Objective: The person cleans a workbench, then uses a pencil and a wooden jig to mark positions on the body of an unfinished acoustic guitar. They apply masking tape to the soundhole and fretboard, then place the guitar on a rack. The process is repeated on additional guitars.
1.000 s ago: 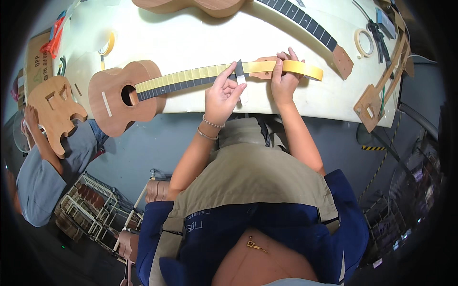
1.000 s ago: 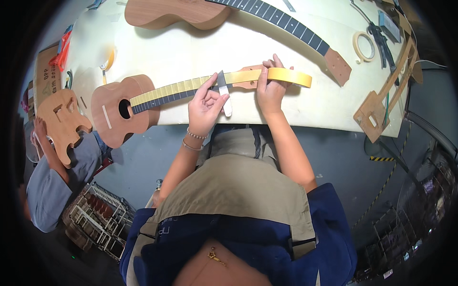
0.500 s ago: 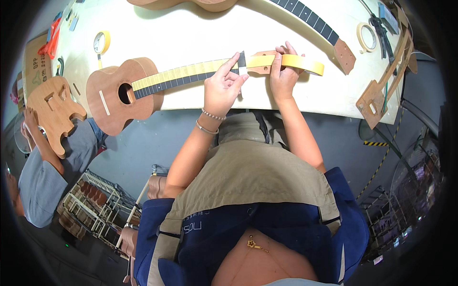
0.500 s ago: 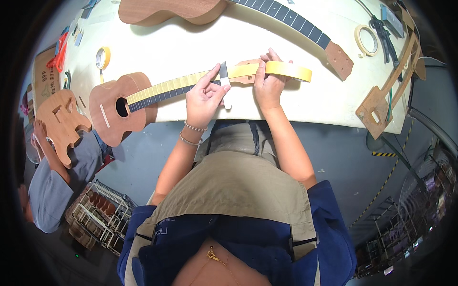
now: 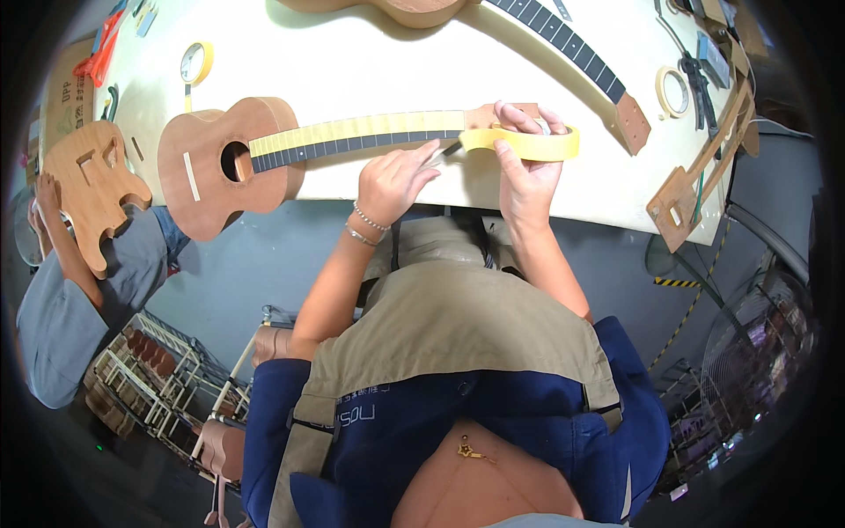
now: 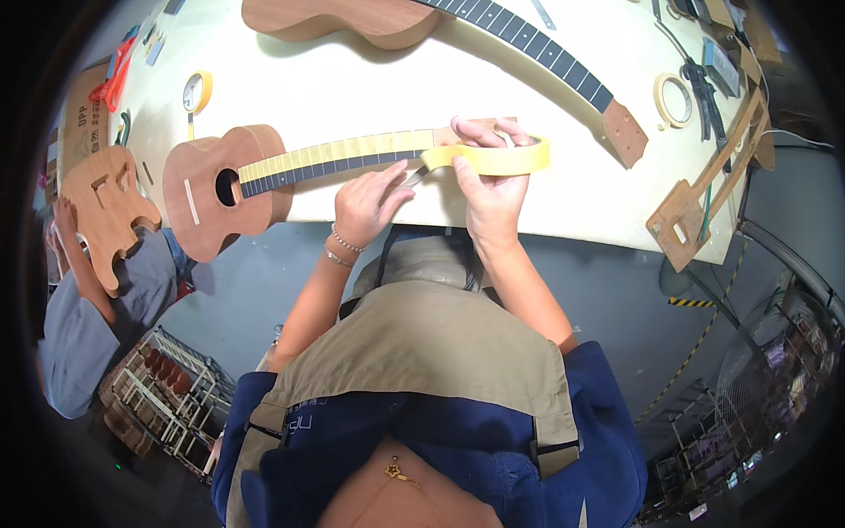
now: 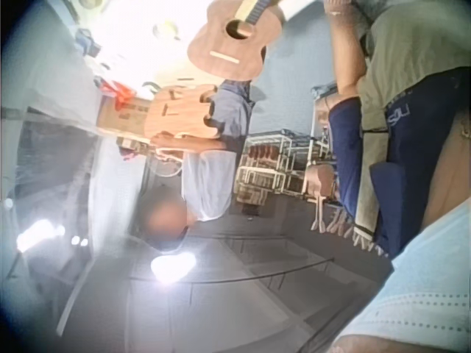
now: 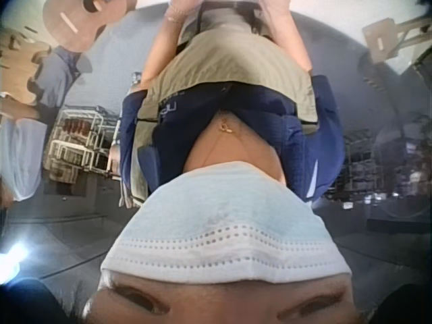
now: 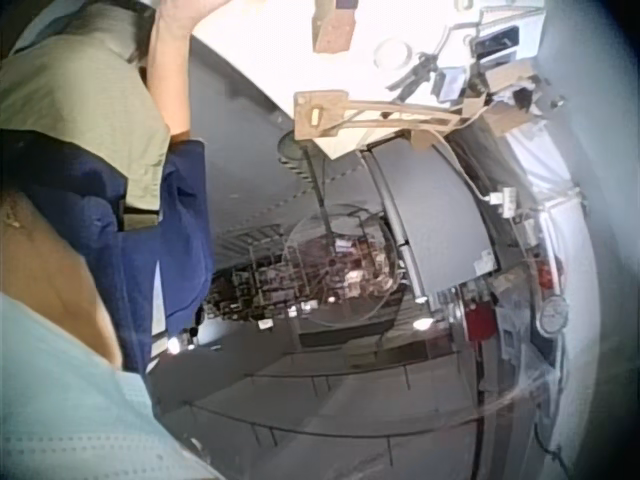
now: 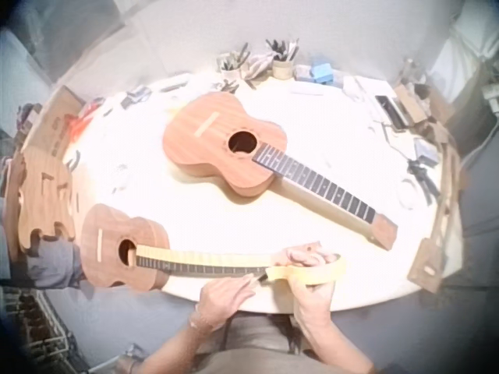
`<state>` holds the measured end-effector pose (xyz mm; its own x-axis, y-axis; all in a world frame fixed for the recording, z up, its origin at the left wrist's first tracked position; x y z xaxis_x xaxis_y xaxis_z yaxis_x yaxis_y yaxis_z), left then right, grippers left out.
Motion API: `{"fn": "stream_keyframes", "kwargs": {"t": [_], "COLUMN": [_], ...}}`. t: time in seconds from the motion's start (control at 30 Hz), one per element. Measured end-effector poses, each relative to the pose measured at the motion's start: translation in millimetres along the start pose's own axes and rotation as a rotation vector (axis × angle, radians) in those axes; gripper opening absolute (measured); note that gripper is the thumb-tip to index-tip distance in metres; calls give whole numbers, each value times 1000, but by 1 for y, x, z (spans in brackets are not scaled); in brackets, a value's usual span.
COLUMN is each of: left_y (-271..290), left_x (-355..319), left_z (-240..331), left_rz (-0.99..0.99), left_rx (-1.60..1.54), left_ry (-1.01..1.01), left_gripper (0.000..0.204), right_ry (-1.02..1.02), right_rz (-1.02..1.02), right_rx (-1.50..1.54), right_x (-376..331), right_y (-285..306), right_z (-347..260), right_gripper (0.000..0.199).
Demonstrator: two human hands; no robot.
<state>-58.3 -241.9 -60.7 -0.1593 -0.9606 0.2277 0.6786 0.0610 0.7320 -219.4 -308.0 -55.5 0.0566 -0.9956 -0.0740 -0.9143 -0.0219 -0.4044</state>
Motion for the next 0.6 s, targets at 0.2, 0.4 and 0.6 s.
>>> {"fn": "stream_keyframes", "kwargs": {"t": [0.2,0.4,0.6], "left_y": [-5,10,170], "left_x": [7,-9,-113], "left_z": [5,-11,-120], "left_rz": [347,367,729], "left_rx": [-1357,-1290,-388], "left_ry": [773,768,689], "left_gripper": [41,5,10], "right_ry": [-86,-415,48], "right_rz": [-40,-116,8], "right_rx": [211,793,356], "right_x": [-5,-13,33], "right_y": [-19,-24,72], "right_z": [4,21,-37], "right_gripper": [58,53,64]}}
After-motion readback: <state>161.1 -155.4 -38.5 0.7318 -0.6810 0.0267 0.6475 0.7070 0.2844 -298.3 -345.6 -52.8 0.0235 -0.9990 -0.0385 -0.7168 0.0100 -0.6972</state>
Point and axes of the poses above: each hand's wrist, its own x-axis towards the middle knuckle, its own y-axis out of the back of the hand, z = x × y, the point moved 7 cm from there along x, towards the middle knuckle, and after that the axes turned 6 degrees about -x, right-handed, at the moved point
